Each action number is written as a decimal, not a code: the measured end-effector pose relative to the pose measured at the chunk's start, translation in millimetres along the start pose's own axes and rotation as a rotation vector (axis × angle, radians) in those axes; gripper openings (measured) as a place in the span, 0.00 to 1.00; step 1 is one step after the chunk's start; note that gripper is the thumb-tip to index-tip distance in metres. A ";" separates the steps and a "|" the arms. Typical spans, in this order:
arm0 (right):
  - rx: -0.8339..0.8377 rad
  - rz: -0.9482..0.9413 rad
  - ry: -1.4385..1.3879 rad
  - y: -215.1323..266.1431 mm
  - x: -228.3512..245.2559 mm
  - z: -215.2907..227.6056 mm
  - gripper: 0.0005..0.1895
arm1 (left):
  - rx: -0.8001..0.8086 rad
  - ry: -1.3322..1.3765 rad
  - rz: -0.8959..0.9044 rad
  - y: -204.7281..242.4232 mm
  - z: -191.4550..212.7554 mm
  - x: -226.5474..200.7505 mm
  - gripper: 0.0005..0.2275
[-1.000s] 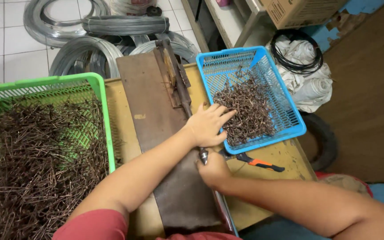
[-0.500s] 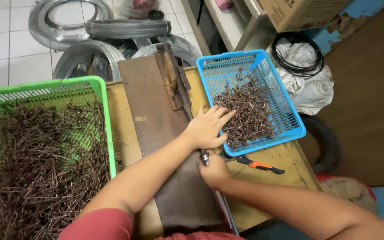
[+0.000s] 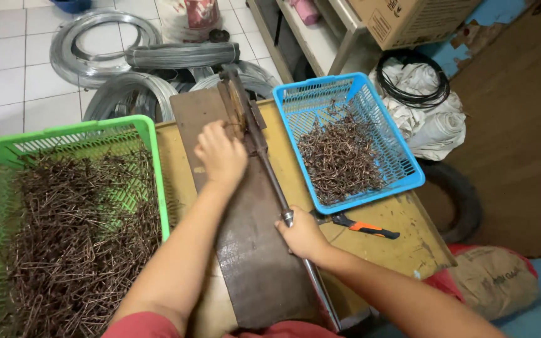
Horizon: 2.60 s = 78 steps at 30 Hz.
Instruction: Processing small metal rods using a manual tool and sorting them into baskets.
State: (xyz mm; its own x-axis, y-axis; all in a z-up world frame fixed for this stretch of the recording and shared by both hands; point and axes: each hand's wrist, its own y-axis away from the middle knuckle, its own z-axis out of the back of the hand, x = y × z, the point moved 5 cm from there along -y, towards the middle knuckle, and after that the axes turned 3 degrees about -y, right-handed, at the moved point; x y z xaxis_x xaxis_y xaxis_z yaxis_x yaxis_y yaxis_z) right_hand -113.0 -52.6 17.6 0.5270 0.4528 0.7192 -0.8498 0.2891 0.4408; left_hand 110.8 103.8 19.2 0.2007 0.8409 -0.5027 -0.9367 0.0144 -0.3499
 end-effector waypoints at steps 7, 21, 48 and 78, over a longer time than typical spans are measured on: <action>-0.030 0.043 -0.111 -3.9 -9.3 -2.2 0.19 | 0.169 -0.022 -0.176 -43.8 -20.3 21.9 0.12; 0.228 0.066 -0.566 44.7 72.4 58.7 0.43 | 0.182 -0.111 -0.207 -55.3 -69.4 50.3 0.06; 0.115 0.017 -0.567 -8.0 -27.0 -7.8 0.34 | 0.558 1.055 -0.031 -58.5 -54.2 42.9 0.07; -0.019 0.087 -0.494 -31.6 -72.7 -32.7 0.06 | 0.301 0.860 -0.648 110.8 -49.7 -174.9 0.24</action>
State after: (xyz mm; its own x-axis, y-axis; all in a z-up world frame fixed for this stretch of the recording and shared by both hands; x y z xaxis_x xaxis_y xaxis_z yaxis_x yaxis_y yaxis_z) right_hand -124.2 -67.1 -66.1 0.3829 0.0237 0.9235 -0.8879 0.2856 0.3608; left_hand -13.9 -68.5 29.1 0.6985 -0.0258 -0.7152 -0.5911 0.5426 -0.5968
